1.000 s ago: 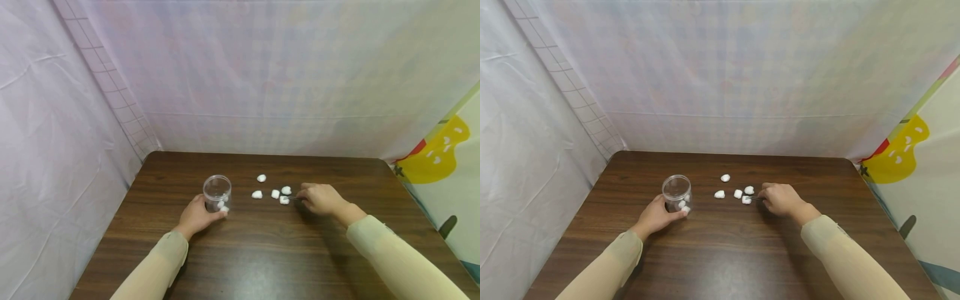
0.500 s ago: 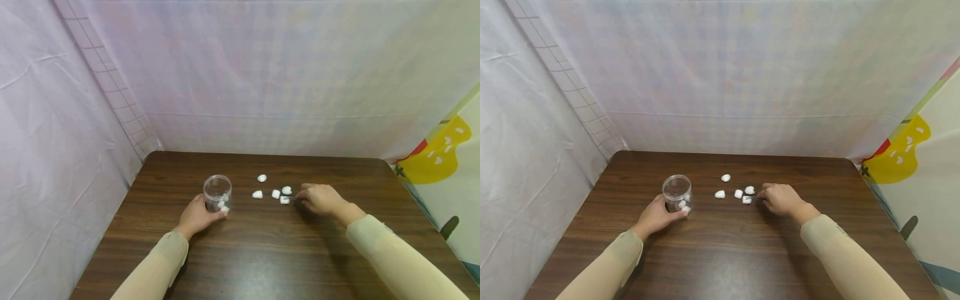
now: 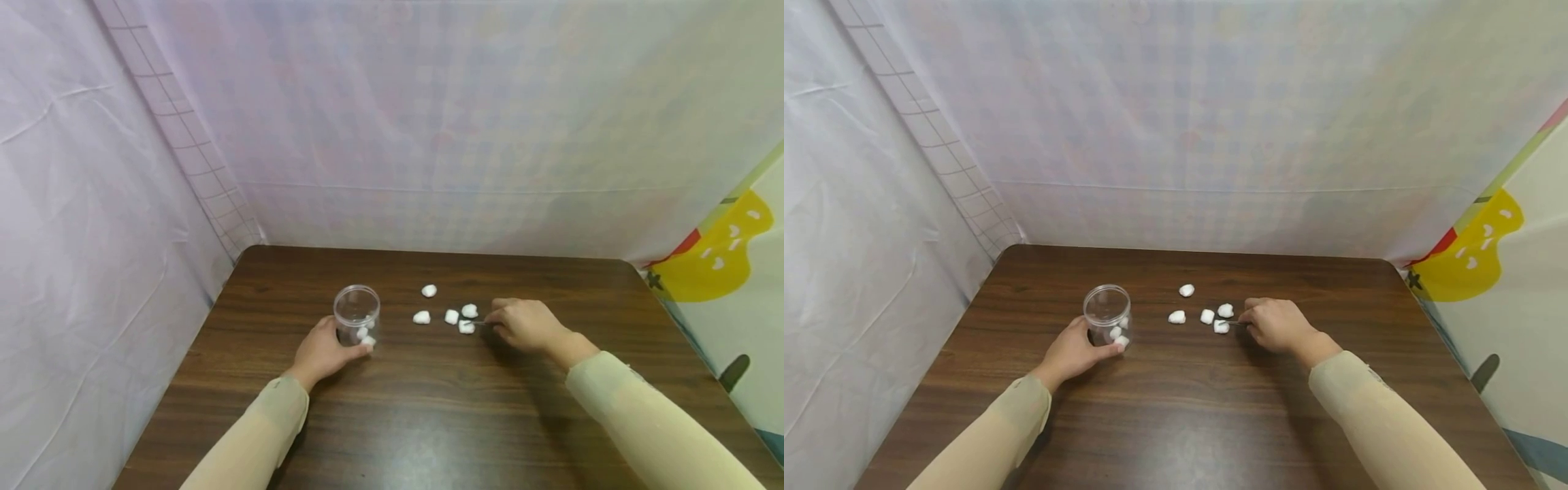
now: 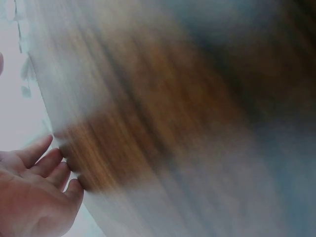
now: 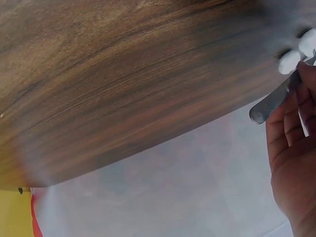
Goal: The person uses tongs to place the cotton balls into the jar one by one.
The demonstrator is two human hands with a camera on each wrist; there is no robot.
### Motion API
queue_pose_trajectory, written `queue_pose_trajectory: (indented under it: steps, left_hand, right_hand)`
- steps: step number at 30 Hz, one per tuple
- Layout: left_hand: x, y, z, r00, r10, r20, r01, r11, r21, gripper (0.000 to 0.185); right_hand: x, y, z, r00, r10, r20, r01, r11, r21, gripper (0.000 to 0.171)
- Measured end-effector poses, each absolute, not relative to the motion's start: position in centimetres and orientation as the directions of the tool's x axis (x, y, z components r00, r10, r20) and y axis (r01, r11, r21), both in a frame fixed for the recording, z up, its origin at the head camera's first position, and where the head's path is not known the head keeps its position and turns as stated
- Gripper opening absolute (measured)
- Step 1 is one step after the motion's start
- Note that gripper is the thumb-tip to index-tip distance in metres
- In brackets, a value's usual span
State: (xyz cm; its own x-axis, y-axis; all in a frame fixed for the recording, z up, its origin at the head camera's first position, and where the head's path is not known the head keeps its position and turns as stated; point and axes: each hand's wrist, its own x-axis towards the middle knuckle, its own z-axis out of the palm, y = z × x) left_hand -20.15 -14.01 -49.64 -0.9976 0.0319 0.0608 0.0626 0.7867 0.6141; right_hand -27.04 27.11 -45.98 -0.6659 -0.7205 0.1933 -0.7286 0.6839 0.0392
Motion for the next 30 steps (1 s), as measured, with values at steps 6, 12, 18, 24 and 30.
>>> queue_pose_trajectory:
  steps: [6,12,18,24,30]
  left_hand:
    - [-20.1,-13.9,-49.6,-0.997,0.035,0.063,0.067,0.789,0.611,0.08]
    - [-20.0,-13.9,-49.4,-0.997,0.036,0.065,0.068,0.793,0.605,0.08]
    - [-19.9,-14.0,-49.2,-0.997,0.034,0.063,0.065,0.788,0.612,0.08]
    - [-20.0,-14.2,-49.3,-0.997,0.035,0.065,0.067,0.787,0.614,0.081]
    - [-20.1,-13.9,-49.4,-0.998,0.041,0.053,0.065,0.792,0.607,0.082]
  right_hand:
    - [-27.0,27.3,-45.9,-0.66,-0.723,0.204,-0.732,0.68,0.039,0.018]
    - [-26.6,27.2,-45.3,-0.654,-0.727,0.209,-0.737,0.675,0.04,0.018]
    - [-26.3,27.1,-44.7,-0.647,-0.729,0.226,-0.739,0.671,0.049,0.018]
    - [-26.1,26.9,-44.1,-0.642,-0.731,0.231,-0.745,0.666,0.038,0.018]
    - [-26.0,26.8,-43.5,-0.64,-0.729,0.243,-0.745,0.666,0.034,0.018]
